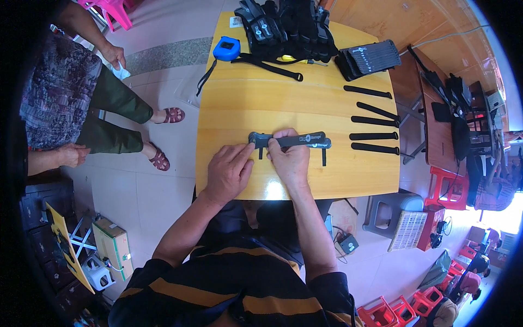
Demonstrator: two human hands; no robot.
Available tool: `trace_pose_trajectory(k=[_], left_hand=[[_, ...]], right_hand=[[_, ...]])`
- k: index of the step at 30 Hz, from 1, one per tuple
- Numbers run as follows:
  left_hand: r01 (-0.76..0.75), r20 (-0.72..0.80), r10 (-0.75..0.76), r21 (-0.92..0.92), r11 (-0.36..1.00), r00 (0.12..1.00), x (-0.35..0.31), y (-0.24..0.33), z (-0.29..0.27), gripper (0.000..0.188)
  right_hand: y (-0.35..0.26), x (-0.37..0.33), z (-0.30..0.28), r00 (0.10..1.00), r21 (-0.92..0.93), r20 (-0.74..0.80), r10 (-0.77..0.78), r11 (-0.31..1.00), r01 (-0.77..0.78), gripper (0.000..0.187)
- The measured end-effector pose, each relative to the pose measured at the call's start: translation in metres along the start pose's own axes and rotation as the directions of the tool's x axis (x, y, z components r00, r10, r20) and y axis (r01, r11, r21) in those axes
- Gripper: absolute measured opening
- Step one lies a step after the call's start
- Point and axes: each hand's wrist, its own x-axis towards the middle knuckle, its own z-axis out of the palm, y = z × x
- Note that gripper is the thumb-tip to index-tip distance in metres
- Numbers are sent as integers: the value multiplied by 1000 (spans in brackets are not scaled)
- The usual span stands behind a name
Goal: Attaching and adjusting velcro straps onto a mounting plate.
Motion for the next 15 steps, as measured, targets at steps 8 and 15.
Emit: trace_pose_trajectory(k=[8,15], left_hand=[[0,-2,0,-4,1000,1000,0,0,0,37],[45,66,-45,-1,999,997,0,0,1,44]], right_hand=[[0,1,0,1000,0,6,-21,1000,21,8],[-1,1,0,1000,10,9,-20,1000,20,7]])
